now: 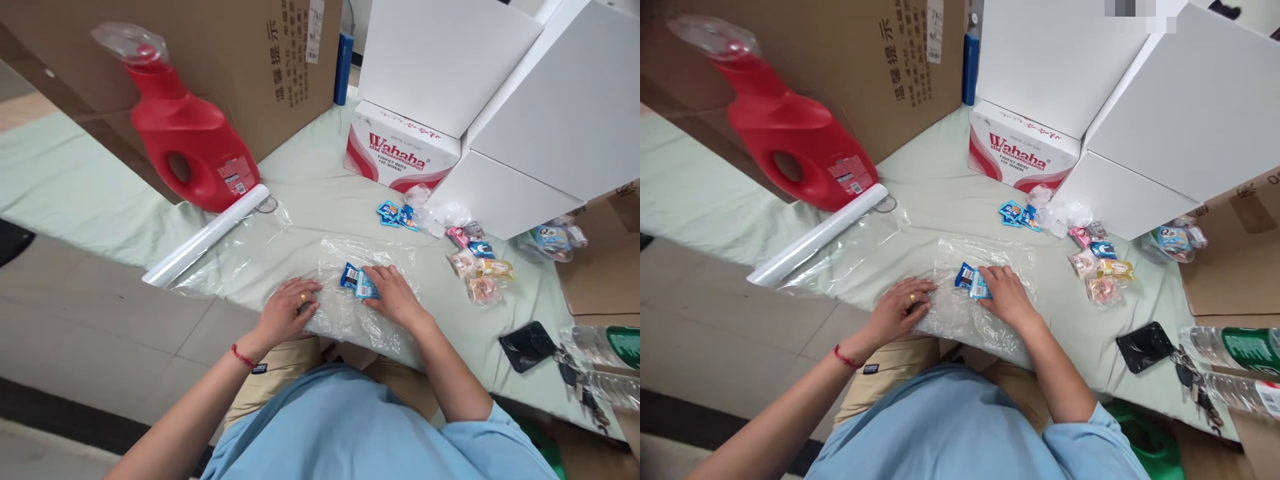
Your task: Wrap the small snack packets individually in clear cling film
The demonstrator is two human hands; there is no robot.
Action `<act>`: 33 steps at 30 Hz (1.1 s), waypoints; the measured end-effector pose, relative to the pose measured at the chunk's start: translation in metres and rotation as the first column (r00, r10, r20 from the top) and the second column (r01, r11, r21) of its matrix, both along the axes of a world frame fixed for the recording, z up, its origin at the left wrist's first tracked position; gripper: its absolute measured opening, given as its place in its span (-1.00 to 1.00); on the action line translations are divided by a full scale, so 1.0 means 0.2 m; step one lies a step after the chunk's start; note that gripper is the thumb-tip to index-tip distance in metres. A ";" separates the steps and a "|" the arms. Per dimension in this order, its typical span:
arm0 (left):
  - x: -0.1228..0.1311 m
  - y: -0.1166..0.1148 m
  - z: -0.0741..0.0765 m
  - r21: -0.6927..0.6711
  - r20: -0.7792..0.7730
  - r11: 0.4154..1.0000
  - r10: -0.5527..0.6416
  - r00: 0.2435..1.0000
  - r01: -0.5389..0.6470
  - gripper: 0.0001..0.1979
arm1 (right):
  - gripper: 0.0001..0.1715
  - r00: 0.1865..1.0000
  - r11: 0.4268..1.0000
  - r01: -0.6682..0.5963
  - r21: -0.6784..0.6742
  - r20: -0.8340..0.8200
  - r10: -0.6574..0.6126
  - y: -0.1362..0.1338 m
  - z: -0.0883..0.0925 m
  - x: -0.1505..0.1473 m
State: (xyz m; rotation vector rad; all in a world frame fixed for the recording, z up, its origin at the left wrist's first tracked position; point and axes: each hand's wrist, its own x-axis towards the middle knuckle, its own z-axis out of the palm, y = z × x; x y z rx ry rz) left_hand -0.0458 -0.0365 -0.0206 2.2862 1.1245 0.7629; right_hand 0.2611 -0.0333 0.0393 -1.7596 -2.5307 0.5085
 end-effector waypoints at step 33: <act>0.00 -0.01 -0.01 0.033 -0.047 0.999 -0.007 0.999 0.009 -0.82 | -0.32 0.969 0.996 -0.001 -0.092 0.244 0.023 0.08 0.12 -0.08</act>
